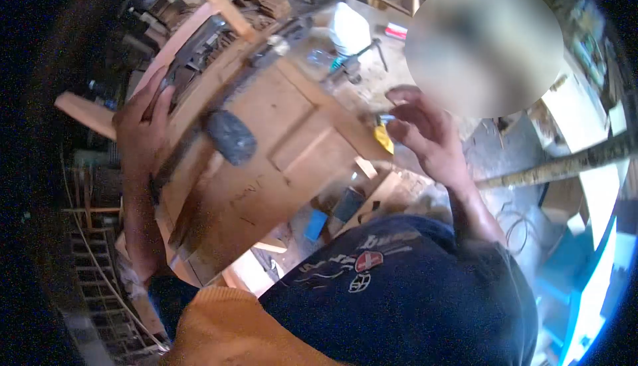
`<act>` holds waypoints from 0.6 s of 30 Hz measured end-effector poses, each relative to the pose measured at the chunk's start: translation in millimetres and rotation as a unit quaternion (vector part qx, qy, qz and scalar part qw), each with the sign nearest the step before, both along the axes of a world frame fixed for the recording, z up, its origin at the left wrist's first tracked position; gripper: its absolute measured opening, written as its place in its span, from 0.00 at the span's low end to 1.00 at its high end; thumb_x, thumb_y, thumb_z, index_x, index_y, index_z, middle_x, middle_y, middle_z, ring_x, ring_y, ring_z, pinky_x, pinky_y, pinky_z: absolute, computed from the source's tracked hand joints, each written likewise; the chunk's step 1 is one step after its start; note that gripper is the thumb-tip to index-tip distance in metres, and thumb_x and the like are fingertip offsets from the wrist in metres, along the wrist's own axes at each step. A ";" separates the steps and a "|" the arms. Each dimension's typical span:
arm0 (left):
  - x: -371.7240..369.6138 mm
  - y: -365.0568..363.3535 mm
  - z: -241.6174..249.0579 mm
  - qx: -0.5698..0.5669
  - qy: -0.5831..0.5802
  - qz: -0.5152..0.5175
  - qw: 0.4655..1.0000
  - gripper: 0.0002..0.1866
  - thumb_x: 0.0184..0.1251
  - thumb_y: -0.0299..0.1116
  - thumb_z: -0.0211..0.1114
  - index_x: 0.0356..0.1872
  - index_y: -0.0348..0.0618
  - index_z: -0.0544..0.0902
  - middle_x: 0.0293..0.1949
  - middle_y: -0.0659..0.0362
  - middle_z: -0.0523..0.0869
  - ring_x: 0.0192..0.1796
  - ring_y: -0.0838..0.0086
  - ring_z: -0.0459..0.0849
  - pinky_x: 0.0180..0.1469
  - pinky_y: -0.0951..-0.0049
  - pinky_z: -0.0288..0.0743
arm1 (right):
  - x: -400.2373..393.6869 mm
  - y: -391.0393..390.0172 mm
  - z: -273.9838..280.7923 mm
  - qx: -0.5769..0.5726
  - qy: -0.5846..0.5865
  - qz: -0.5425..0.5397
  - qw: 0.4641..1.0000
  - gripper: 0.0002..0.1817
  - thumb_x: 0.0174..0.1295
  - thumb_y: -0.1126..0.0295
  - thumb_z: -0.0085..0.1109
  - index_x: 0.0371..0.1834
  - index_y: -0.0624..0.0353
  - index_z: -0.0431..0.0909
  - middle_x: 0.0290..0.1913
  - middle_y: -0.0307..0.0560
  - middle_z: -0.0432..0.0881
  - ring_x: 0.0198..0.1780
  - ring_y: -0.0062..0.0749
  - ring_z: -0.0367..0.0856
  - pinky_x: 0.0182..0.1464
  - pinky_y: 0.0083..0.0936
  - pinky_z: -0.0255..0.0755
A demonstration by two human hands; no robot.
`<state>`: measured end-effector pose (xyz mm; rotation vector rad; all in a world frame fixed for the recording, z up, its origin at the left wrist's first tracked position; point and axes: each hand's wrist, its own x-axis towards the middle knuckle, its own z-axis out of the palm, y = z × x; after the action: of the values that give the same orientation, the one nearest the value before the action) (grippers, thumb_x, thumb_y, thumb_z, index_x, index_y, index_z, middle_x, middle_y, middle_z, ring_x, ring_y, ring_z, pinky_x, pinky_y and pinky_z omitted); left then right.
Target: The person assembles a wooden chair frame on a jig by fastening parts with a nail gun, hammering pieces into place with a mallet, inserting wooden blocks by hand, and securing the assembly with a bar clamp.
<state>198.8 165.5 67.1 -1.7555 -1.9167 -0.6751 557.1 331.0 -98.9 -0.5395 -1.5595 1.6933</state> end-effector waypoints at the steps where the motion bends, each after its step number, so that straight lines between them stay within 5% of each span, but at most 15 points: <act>1: 20.3 -4.1 2.4 -0.027 0.004 0.003 1.000 0.16 0.71 0.29 0.65 0.58 0.41 0.84 0.45 0.47 0.89 0.41 0.66 0.89 0.46 0.67 0.80 | 10.0 5.5 -4.9 0.037 0.002 0.009 0.999 0.22 0.66 0.75 0.61 0.64 0.61 0.73 0.59 0.39 0.76 0.57 0.24 0.76 0.60 0.22 0.70; 5: 112.3 -23.1 -2.1 -0.130 -0.078 0.028 0.988 0.17 0.73 0.30 0.64 0.60 0.38 0.83 0.45 0.50 0.89 0.38 0.71 0.87 0.45 0.70 0.80 | 56.4 24.0 -17.4 0.065 -0.001 0.009 0.998 0.21 0.68 0.74 0.63 0.63 0.61 0.73 0.52 0.44 0.81 0.54 0.25 0.79 0.59 0.25 0.74; 9: 202.8 -33.7 -72.5 -0.161 -0.412 -0.146 0.885 0.17 0.76 0.30 0.59 0.62 0.36 0.81 0.45 0.52 0.88 0.35 0.75 0.85 0.40 0.74 0.80 | 113.6 45.0 -52.9 -0.100 -0.031 0.146 0.984 0.25 0.66 0.72 0.64 0.66 0.60 0.73 0.58 0.41 0.77 0.58 0.25 0.75 0.62 0.26 0.71; 12: 287.4 11.2 -128.9 -0.320 -0.620 -0.048 0.715 0.36 0.78 0.34 0.56 0.81 0.43 0.50 0.35 0.57 0.87 0.26 0.81 0.79 0.29 0.79 0.72 | 140.0 43.6 -84.4 -0.166 -0.024 0.303 0.938 0.32 0.70 0.55 0.63 0.72 0.60 0.68 0.71 0.50 0.70 0.69 0.39 0.71 0.71 0.40 0.64; 13: 313.3 37.7 -149.6 -0.327 -0.631 -0.046 0.702 0.36 0.79 0.34 0.54 0.81 0.45 0.47 0.30 0.60 0.84 0.26 0.82 0.77 0.28 0.80 0.70 | 149.9 41.6 -89.7 -0.218 0.007 0.302 0.928 0.34 0.71 0.53 0.60 0.73 0.61 0.66 0.71 0.51 0.70 0.69 0.40 0.71 0.71 0.40 0.64; 15: 348.0 79.7 -222.6 -0.336 -0.676 -0.069 0.652 0.33 0.79 0.40 0.55 0.78 0.44 0.54 0.42 0.58 0.83 0.38 0.77 0.79 0.41 0.75 0.72 | 156.6 44.2 -103.8 -0.259 0.084 0.299 0.915 0.34 0.77 0.48 0.48 0.74 0.65 0.62 0.69 0.54 0.72 0.67 0.45 0.73 0.71 0.39 0.64; 18: 381.5 122.0 -330.8 -0.306 -0.716 -0.111 0.617 0.30 0.79 0.49 0.56 0.73 0.43 0.65 0.59 0.54 0.81 0.58 0.68 0.81 0.60 0.68 0.75 | 158.0 83.5 -146.5 -0.250 -0.023 0.141 0.958 0.18 0.78 0.56 0.46 0.57 0.60 0.71 0.49 0.44 0.76 0.44 0.29 0.72 0.48 0.25 0.66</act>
<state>580.3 287.5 -263.7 -1.9597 -3.2027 -2.2584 715.0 414.5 -245.4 -0.6298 -1.2772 2.3331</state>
